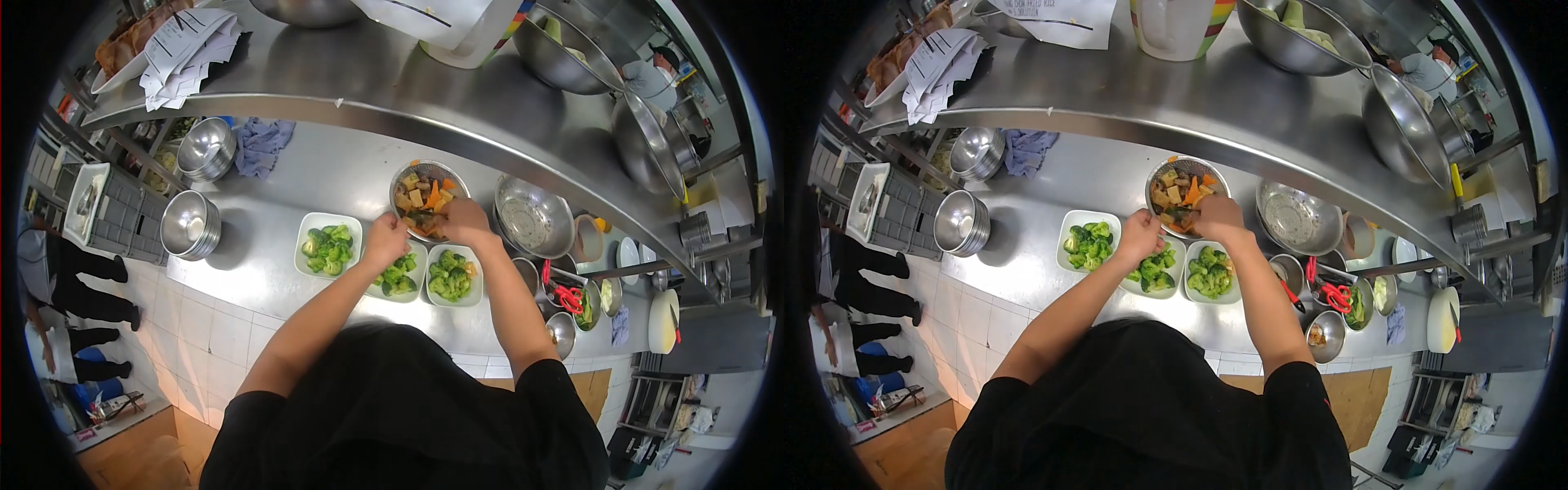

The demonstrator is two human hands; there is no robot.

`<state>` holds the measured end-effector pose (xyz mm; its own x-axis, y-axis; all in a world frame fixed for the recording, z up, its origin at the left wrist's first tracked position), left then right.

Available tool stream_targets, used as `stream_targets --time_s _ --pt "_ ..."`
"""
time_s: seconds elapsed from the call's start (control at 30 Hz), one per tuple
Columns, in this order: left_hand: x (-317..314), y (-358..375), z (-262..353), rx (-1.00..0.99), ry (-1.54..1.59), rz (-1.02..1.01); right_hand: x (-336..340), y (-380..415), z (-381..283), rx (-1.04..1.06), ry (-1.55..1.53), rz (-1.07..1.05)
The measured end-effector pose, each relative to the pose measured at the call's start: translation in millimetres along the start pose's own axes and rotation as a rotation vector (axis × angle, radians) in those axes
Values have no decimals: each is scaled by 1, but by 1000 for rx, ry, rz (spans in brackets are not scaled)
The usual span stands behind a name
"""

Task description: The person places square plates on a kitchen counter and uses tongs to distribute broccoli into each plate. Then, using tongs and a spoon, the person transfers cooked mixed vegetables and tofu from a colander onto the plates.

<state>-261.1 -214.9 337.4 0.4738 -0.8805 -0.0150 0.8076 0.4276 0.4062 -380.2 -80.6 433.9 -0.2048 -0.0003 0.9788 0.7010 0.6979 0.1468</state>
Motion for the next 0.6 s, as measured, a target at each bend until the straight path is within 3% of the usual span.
stream_targets --time_s 0.1,0.3,0.43,0.47,0.6 --pt "1 0 6 42 -18 -42 4 -1 8 78 -104 -8" --pt "7 2 16 54 -79 -148 28 24 13 -7 -138 1" --pt "41 5 27 70 -139 -133 56 53 14 27 -213 148" --pt "57 5 31 45 -128 -77 67 62 10 51 -268 213" --pt "132 17 30 -97 -28 210 83 99 -8 -18 -418 139"
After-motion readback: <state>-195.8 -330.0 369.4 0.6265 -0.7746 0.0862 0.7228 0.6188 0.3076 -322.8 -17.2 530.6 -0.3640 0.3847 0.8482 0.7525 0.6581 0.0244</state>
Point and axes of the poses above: each hand's wrist, its own y-axis away from the middle knuckle, its own x-axis out of the back of the hand, z = x × y, the point moved 6 cm from there along -y, towards the middle knuckle, and after that the axes turned 3 degrees about x, right-handed, at the moved point
